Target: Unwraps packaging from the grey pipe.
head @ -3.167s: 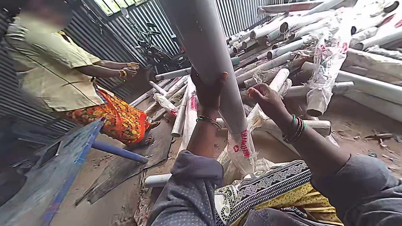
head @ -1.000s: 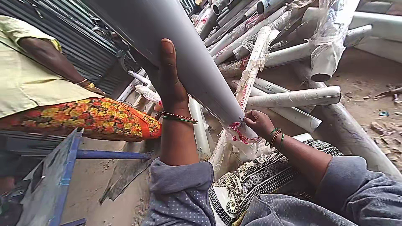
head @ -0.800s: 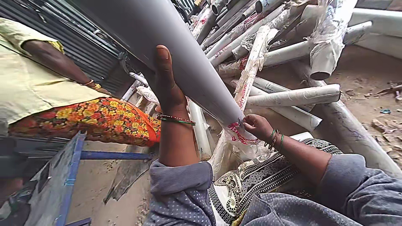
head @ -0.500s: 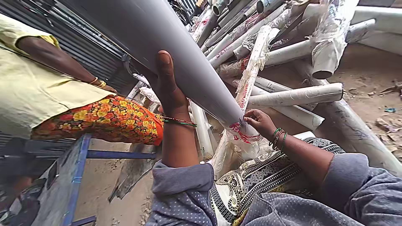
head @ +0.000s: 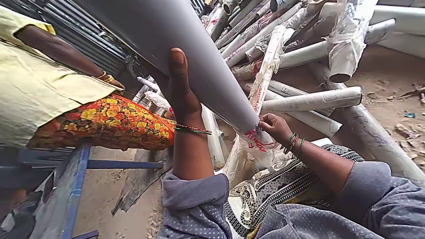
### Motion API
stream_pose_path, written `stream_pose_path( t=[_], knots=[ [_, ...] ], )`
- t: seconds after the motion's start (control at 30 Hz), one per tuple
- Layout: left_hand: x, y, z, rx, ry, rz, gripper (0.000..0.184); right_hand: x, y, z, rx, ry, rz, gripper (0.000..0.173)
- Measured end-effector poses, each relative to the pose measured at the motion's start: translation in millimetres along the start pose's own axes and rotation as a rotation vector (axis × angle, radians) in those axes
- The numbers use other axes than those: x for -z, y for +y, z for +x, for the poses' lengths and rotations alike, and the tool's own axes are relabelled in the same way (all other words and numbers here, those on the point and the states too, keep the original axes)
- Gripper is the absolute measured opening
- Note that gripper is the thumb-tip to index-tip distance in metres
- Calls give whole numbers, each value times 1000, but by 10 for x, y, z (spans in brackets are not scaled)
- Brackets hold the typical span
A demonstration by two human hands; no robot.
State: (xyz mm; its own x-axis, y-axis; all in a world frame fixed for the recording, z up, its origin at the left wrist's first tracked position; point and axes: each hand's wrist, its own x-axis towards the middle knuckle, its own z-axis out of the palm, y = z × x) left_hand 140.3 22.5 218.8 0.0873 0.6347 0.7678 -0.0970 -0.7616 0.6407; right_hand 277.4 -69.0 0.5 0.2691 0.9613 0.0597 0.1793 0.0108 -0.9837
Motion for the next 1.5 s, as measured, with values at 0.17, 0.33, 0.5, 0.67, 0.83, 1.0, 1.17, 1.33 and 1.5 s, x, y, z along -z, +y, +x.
stream_pose_path(
  t=[0.17, 0.33, 0.5, 0.67, 0.83, 1.0, 1.17, 1.33, 1.5],
  knots=[
    [0, -13, -4, -7, 6, -40, 70, 41, -82, -47, 18, 19, -95, 13],
    [0, -25, 5, -7, -7, -45, 79, 41, -155, -10, -5, 1, -229, 16],
    [-35, -18, -3, -19, -7, -76, 78, 13, -104, -25, 47, -1, -214, 13],
    [-59, 4, -15, -3, -25, -72, 85, 9, -24, -121, 176, 17, -130, 15],
    [-82, 23, -38, 14, -28, -69, 80, 40, -30, -158, 170, 20, -59, 19],
    [-88, 7, -30, 25, -34, -62, 80, 28, -131, -188, 128, 40, -98, 18],
    [-121, 3, -23, 21, -21, -35, 81, 28, -250, -168, 19, 28, -145, 15],
    [-129, 0, -22, 19, -22, -56, 84, 26, -247, -147, -3, 32, -164, 16],
    [-148, 13, -32, -10, -31, -94, 79, 49, -137, -192, -70, 36, -32, 15]
  ],
)
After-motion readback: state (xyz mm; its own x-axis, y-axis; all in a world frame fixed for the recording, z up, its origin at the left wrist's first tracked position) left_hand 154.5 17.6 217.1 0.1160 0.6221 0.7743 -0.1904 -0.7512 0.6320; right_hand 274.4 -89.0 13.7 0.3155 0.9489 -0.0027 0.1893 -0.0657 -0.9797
